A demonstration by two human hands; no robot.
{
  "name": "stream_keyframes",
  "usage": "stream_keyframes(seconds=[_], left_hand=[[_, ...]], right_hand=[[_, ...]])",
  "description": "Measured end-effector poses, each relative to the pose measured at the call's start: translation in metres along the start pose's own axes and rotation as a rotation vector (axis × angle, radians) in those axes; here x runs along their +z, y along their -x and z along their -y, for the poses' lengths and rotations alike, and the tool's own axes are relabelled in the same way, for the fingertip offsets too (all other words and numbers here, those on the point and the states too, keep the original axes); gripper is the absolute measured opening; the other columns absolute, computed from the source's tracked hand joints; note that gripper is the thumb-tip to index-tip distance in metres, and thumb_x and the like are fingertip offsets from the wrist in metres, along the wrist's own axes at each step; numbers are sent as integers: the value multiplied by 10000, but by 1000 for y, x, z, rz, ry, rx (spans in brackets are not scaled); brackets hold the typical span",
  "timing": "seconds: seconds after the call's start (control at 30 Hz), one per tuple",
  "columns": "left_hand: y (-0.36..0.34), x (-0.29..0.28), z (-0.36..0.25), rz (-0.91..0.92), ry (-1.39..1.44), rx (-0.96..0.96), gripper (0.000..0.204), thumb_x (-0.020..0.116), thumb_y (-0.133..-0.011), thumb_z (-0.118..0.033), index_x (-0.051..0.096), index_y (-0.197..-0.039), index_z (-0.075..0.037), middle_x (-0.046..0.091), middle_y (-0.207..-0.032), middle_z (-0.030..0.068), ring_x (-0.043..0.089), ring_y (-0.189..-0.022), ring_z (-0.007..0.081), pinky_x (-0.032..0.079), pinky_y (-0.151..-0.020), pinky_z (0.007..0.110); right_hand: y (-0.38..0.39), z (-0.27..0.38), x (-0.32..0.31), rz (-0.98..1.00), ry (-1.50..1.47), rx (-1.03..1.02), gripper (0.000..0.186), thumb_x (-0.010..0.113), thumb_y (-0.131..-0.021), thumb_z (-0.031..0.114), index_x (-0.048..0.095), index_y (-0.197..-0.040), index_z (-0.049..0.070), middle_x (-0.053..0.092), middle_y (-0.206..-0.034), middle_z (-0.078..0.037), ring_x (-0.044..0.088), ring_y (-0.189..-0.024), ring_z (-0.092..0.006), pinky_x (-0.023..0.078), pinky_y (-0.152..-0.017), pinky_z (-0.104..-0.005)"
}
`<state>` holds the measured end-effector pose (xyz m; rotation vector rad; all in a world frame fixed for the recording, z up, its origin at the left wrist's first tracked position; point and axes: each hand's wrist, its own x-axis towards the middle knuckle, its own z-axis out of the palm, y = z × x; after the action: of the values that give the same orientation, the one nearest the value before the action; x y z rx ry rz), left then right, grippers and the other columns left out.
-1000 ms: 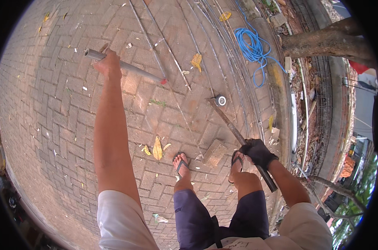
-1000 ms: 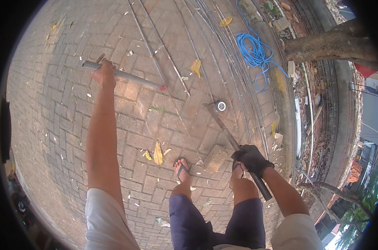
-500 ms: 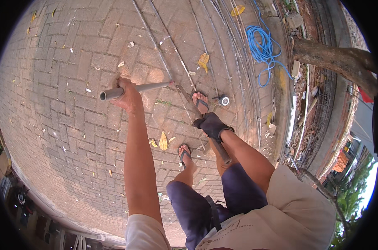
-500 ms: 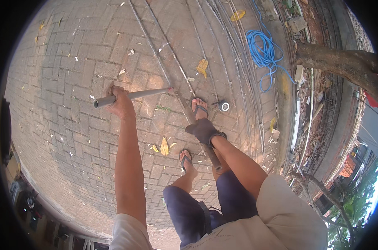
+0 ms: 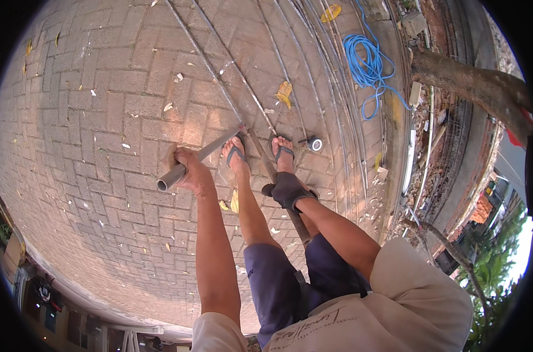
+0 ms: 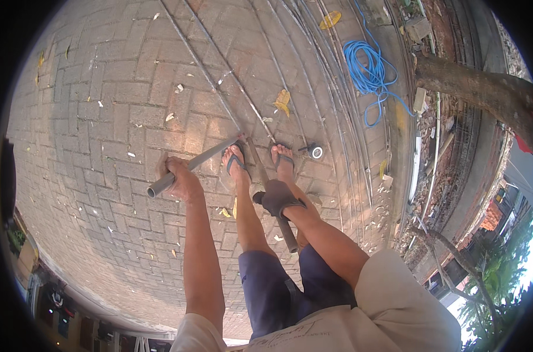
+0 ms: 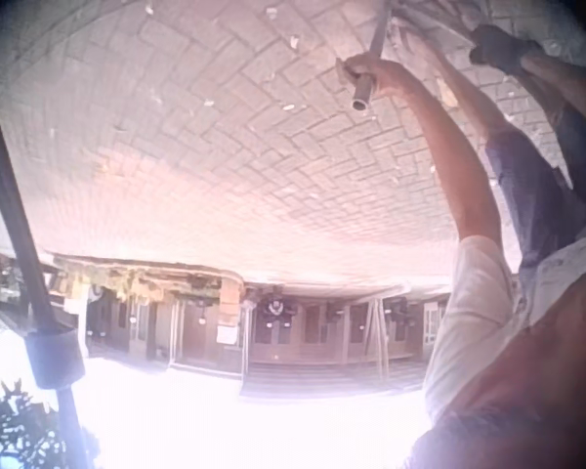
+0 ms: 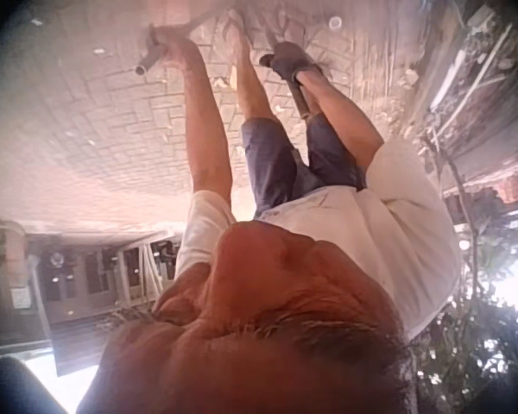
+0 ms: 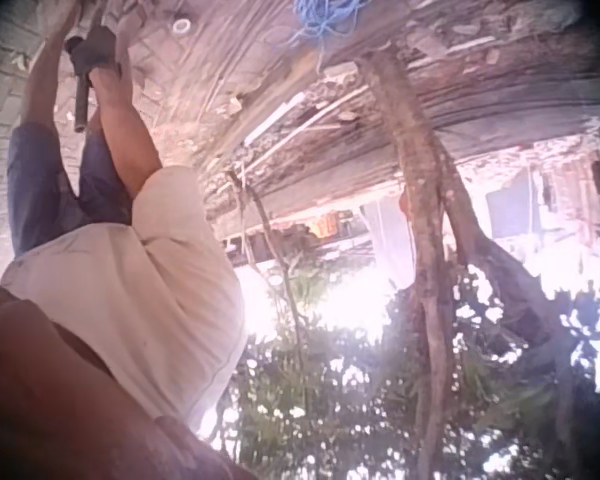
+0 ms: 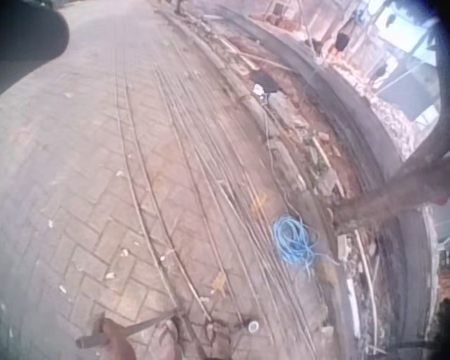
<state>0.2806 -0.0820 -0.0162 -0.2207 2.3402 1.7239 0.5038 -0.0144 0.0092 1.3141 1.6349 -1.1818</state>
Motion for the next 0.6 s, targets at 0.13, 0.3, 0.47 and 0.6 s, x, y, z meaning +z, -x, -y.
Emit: stream_keyframes(seconds=[0.13, 0.3, 0.47, 0.6], left_hand=[[1, 1, -3, 30, -17, 27, 192, 498, -1008, -27, 613, -1157, 13, 581, -876, 83, 567, -762, 156, 525, -657, 287], [1, 0, 5, 68, -47, 123, 184, 490, -1000, -9, 602, -1140, 32, 576, -874, 100, 577, -746, 162, 519, -604, 271], [1, 5, 6, 51, -72, 153, 168, 485, -996, -7, 599, -1112, 36, 584, -875, 109, 582, -732, 167, 514, -572, 273], [1, 9, -1, -19, -86, 42, 203, 469, -1032, -84, 589, -1149, 31, 591, -803, 93, 551, -702, 155, 467, -617, 317]], right_hand=[[12, 2, -1, 14, -166, 53, 403, 765, -829, 338, 678, -904, -48, 688, -828, -275, 697, -850, -421, 534, -768, -467], [0, 8, 1, 104, -191, 104, 434, 773, -830, 371, 681, -942, -39, 702, -879, -280, 699, -907, -435, 538, -795, -479], [7, -3, 22, -4, -109, 8, 471, 778, -826, 399, 679, -990, -31, 704, -953, -297, 687, -980, -451, 540, -830, -500], [17, -19, 40, -33, -122, -29, 517, 790, -821, 433, 674, -1011, -34, 702, -978, -302, 682, -998, -458, 533, -856, -508]])
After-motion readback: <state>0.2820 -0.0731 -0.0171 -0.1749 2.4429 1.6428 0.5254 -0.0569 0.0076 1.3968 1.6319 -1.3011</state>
